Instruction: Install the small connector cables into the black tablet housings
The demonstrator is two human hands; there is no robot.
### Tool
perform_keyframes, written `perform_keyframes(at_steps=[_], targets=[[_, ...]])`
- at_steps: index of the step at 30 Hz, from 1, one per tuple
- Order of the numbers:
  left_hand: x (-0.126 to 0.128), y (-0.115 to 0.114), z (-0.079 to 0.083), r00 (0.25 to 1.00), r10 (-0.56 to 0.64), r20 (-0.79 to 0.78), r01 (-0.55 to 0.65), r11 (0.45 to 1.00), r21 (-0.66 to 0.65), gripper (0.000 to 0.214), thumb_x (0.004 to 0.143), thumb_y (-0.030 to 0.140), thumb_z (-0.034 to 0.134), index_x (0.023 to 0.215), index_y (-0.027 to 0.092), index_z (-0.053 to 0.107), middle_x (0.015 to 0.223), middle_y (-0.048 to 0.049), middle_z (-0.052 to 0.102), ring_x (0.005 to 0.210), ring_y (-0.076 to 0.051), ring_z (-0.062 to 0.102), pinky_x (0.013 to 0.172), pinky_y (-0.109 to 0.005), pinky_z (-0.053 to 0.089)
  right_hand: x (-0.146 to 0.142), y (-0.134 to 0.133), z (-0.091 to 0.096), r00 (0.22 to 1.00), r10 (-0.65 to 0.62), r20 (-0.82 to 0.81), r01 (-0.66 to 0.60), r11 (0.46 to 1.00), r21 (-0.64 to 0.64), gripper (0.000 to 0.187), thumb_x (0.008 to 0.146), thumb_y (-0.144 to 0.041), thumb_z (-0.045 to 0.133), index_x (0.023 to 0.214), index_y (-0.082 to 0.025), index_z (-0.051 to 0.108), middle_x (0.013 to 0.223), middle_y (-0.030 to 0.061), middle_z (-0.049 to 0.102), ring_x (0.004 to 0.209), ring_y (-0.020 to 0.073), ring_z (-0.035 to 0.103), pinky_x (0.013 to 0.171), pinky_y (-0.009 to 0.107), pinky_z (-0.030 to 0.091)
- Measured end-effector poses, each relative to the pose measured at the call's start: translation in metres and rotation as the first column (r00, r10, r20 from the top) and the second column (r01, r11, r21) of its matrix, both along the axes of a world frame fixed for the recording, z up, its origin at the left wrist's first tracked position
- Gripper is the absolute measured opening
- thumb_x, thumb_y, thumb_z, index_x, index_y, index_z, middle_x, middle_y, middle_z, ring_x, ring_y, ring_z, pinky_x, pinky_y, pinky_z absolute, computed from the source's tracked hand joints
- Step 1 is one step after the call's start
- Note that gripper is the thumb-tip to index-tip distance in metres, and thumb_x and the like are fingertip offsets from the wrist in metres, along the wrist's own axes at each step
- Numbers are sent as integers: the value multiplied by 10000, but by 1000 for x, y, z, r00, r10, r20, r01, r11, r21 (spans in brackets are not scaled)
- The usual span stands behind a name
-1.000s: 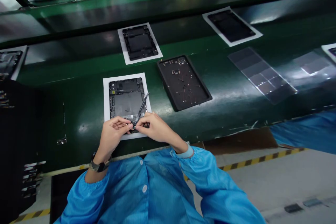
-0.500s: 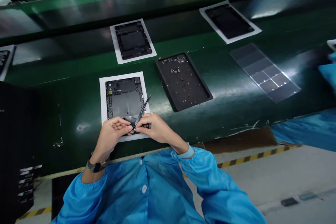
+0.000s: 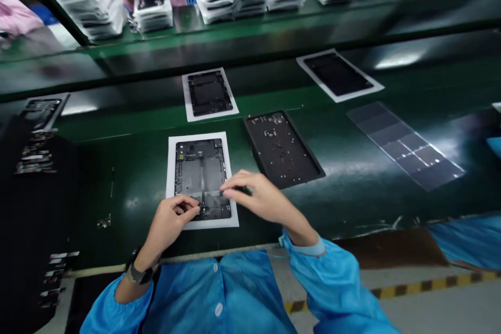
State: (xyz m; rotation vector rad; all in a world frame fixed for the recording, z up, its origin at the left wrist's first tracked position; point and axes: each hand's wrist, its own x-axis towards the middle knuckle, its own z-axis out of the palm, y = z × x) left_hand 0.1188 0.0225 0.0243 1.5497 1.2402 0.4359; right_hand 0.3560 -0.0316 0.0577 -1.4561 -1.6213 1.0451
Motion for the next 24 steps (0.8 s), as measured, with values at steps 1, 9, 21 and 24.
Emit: perform_keyframes(at_steps=[1,9,21,24], targets=[[-3,2,2,995,-24,-93,36,992,119,56,721,190,711,669,199,691,715,-36,698,700,-203,629,678,-323,492,8,10,11,998,-53,45,52,998,35,234,923,-376,616,949,-210,778,970,73,763,948,233,669,874,358,496],[0,86,6,933,26,-359,191,809,555,157,876,164,581,980,162,699,1126,-134,666,1090,-289,548,982,-400,421,41,185,23,721,-463,515,575,815,-72,228,911,-180,627,1106,-115,723,1166,141,720,1112,245,650,952,295,465],[39,199,-6,913,-112,-391,284,864,415,125,679,176,808,762,166,713,747,-33,673,780,-202,605,721,-289,456,32,276,-15,582,-570,580,794,552,-255,366,952,-348,630,1252,-141,594,1266,122,605,1080,236,630,907,436,551],[38,202,-11,918,-138,-372,292,870,398,87,702,159,780,752,160,709,679,-15,651,707,-177,593,671,-276,446,25,284,-18,579,-595,558,807,519,-283,367,950,-342,633,1250,-134,595,1265,128,604,1080,237,630,909,432,550]])
